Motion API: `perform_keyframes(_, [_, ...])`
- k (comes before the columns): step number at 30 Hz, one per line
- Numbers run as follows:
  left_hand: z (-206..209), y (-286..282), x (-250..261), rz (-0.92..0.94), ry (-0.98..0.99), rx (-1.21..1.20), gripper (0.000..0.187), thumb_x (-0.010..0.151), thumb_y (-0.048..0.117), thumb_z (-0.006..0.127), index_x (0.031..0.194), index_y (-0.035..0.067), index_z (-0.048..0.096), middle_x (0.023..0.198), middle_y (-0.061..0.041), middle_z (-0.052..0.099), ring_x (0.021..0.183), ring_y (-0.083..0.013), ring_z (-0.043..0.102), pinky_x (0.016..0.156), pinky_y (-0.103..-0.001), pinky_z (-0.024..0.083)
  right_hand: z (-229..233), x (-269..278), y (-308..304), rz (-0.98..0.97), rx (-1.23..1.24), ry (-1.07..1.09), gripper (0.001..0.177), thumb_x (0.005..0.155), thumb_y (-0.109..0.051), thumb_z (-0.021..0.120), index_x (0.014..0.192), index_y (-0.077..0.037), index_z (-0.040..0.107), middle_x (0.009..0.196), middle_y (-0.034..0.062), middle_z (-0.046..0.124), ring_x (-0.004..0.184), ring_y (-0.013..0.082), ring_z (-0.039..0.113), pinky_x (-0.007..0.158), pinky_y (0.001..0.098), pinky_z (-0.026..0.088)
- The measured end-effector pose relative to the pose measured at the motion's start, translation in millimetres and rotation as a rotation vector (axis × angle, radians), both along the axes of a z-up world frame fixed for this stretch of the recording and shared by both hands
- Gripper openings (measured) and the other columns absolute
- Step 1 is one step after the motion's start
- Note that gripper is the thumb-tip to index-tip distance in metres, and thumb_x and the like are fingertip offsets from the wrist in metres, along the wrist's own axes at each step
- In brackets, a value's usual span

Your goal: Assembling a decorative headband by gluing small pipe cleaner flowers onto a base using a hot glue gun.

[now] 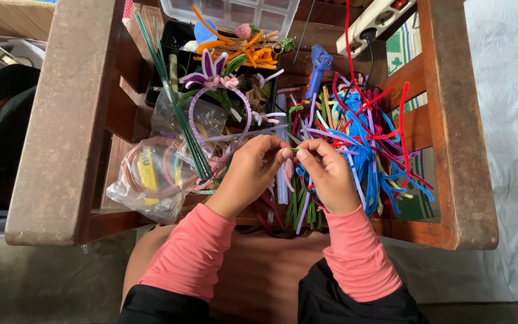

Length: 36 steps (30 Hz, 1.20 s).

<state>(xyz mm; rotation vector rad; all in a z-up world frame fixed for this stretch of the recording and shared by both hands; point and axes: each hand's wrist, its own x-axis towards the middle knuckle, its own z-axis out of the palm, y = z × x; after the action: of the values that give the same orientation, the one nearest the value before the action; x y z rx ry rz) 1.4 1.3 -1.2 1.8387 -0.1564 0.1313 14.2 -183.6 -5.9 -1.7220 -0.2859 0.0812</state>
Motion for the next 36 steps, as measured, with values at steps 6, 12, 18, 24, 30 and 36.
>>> perform_keyframes(6, [-3.6,-0.5,-1.3,0.008,-0.015,0.075,0.017,0.101,0.026,0.065,0.102,0.009,0.068,0.082,-0.01,0.064,0.084,-0.0285,0.068,0.071,-0.038,0.06,4.6,2.7,-5.9,0.031,-0.013,-0.027,0.013,0.098,-0.01,0.069,0.105,0.001,0.068,0.095,0.0069,0.063,0.088,0.0088,0.057,0.082,0.028,0.051])
perform_keyframes(12, [-7.8,-2.4,0.1,-0.013,-0.055,0.086,0.016,0.101,0.023,0.066,0.1,0.008,0.069,0.08,-0.011,0.065,0.083,-0.0301,0.069,0.074,-0.039,0.059,2.0,6.9,-9.7,0.029,-0.178,-0.131,0.013,0.095,-0.012,0.073,0.101,0.0,0.072,0.093,0.0096,0.068,0.086,0.0149,0.064,0.08,0.0309,0.052])
perform_keyframes(18, [-5.7,0.7,5.0,0.036,-0.036,-0.015,0.022,0.104,0.029,0.06,0.105,0.01,0.071,0.087,-0.012,0.07,0.088,-0.0317,0.07,0.078,-0.041,0.058,2.1,3.7,0.8,-0.022,-0.008,0.037,0.014,0.101,-0.013,0.059,0.102,-0.002,0.068,0.078,-0.0014,0.054,0.073,0.0053,0.049,0.068,0.0219,0.043])
perform_keyframes(24, [-7.9,-0.6,2.1,0.017,-0.044,0.04,0.021,0.097,0.03,0.069,0.106,0.011,0.071,0.087,-0.012,0.07,0.09,-0.0339,0.07,0.079,-0.042,0.058,-3.9,1.5,4.6,-0.033,0.076,0.115,0.012,0.099,-0.009,0.059,0.102,-0.002,0.067,0.075,-0.0046,0.051,0.072,0.0024,0.043,0.065,0.0174,0.036])
perform_keyframes(30, [-9.2,0.3,3.3,0.018,0.012,0.075,0.019,0.1,0.028,0.065,0.103,0.01,0.069,0.082,-0.01,0.067,0.085,-0.0287,0.069,0.076,-0.038,0.059,3.9,5.5,-1.7,0.016,-0.107,-0.027,0.013,0.096,-0.012,0.07,0.102,0.0,0.071,0.082,0.0069,0.063,0.077,0.0108,0.057,0.072,0.0269,0.048])
perform_keyframes(36, [-8.1,1.4,4.2,-0.025,0.022,0.102,0.019,0.1,0.024,0.063,0.103,0.007,0.07,0.08,-0.01,0.065,0.084,-0.0276,0.069,0.072,-0.035,0.06,4.2,7.6,-3.2,0.013,-0.16,-0.035,0.009,0.095,-0.011,0.071,0.096,-0.003,0.073,0.081,0.006,0.063,0.078,0.0121,0.059,0.074,0.0279,0.049])
